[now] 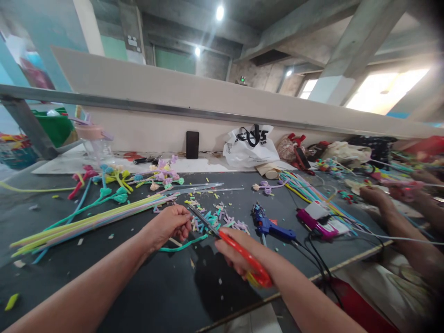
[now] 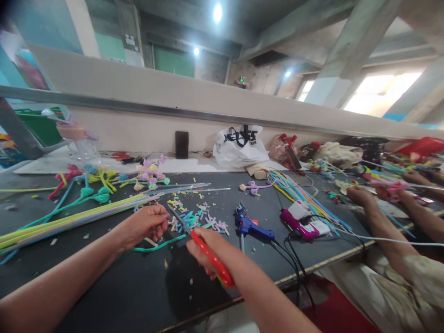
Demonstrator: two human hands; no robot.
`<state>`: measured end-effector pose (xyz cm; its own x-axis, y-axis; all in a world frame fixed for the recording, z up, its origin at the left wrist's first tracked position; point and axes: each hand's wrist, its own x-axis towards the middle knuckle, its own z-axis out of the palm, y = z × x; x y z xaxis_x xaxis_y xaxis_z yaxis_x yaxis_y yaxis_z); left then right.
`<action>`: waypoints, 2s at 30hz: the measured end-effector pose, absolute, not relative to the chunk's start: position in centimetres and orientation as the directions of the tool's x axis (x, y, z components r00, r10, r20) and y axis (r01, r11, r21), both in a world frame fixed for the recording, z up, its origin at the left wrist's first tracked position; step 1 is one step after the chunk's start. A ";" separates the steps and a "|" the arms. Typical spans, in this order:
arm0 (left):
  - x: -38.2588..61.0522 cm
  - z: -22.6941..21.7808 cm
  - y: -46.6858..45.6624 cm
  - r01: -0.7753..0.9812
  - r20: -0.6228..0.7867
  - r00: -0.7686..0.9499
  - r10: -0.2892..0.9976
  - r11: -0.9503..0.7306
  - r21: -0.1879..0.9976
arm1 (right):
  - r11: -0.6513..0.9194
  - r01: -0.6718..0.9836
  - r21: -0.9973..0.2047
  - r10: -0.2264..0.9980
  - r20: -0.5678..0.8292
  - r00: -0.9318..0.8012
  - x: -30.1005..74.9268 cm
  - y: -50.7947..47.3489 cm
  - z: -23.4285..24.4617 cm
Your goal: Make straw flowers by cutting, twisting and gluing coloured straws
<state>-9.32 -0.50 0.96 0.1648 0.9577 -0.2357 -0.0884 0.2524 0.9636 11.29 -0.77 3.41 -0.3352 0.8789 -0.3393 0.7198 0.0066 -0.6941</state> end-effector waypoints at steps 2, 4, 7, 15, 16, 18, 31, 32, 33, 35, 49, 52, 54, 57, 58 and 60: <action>-9.6 1.0 -0.5 -0.093 -0.205 0.107 0.973 0.215 0.972 | -0.145 0.621 -0.770 0.714 -0.516 -0.473 12.6 -0.6 4.5; -9.8 0.9 -0.4 -0.102 -0.182 0.086 0.980 0.190 0.976 | -0.217 0.575 -0.789 0.650 -0.556 -0.517 13.6 -0.3 5.4; -10.1 1.2 -0.4 -0.094 -0.151 0.080 0.985 0.159 0.983 | -0.174 0.590 -0.789 0.641 -0.545 -0.540 14.1 0.2 6.7; -14.5 4.6 0.0 0.408 -0.122 -0.088 0.989 0.148 0.901 | 0.503 0.715 -0.486 0.778 -0.105 -0.619 11.1 3.2 9.6; -15.5 4.7 -0.1 0.451 -0.121 -0.109 0.987 0.158 0.878 | 0.583 0.710 -0.396 0.757 -0.053 -0.651 10.2 4.0 9.7; -17.3 4.4 -0.6 0.536 -0.086 -0.176 0.981 0.168 0.828 | 0.680 0.684 -0.266 0.694 -0.071 -0.717 8.0 5.7 9.8; -20.9 -0.9 -4.1 0.879 0.189 -0.184 0.965 0.075 0.472 | 0.860 0.508 -0.055 0.492 -0.179 -0.852 -8.7 12.4 5.3; -20.9 -0.7 -4.1 0.903 0.193 -0.128 0.973 0.034 0.429 | 0.868 0.494 -0.057 0.479 -0.170 -0.861 -9.4 12.4 5.2; -20.8 -0.6 -4.2 0.922 0.195 -0.081 0.977 -0.001 0.386 | 0.874 0.481 -0.065 0.466 -0.165 -0.869 -10.0 12.4 5.2; -20.8 -0.3 -4.4 0.946 0.190 -0.033 0.981 -0.031 0.324 | 0.882 0.466 -0.078 0.451 -0.154 -0.879 -10.7 12.4 5.5; -11.1 1.4 -5.1 0.888 0.250 0.325 0.912 -0.385 0.251 | 0.587 0.258 -0.767 0.719 0.348 -0.601 7.1 9.5 7.5; -7.9 2.0 -4.0 0.902 0.114 0.339 0.934 -0.357 0.243 | 0.433 0.198 -0.879 0.842 0.316 -0.437 9.4 10.8 6.2; -6.4 2.1 -3.1 0.912 0.025 0.338 0.941 -0.334 0.237 | 0.410 0.175 -0.895 0.867 0.323 -0.379 9.8 11.3 5.3; -5.4 1.8 -2.0 0.907 -0.024 0.324 0.946 -0.303 0.293 | 0.388 0.158 -0.908 0.888 0.322 -0.328 9.8 11.4 3.8; -5.3 1.8 -1.7 0.894 -0.006 0.301 0.954 -0.280 0.351 | 0.380 0.157 -0.912 0.893 0.317 -0.320 9.7 11.3 3.4; -5.3 2.4 -1.2 0.808 0.006 0.201 0.980 -0.170 0.564 | 0.369 0.146 -0.918 0.894 0.308 -0.324 9.7 11.1 2.8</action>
<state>-5.33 -1.24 2.39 0.2012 0.9795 0.0064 0.8081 -0.1696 0.5640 9.66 11.15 2.75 -0.3242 0.8944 0.3080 0.1461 0.3690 -0.9178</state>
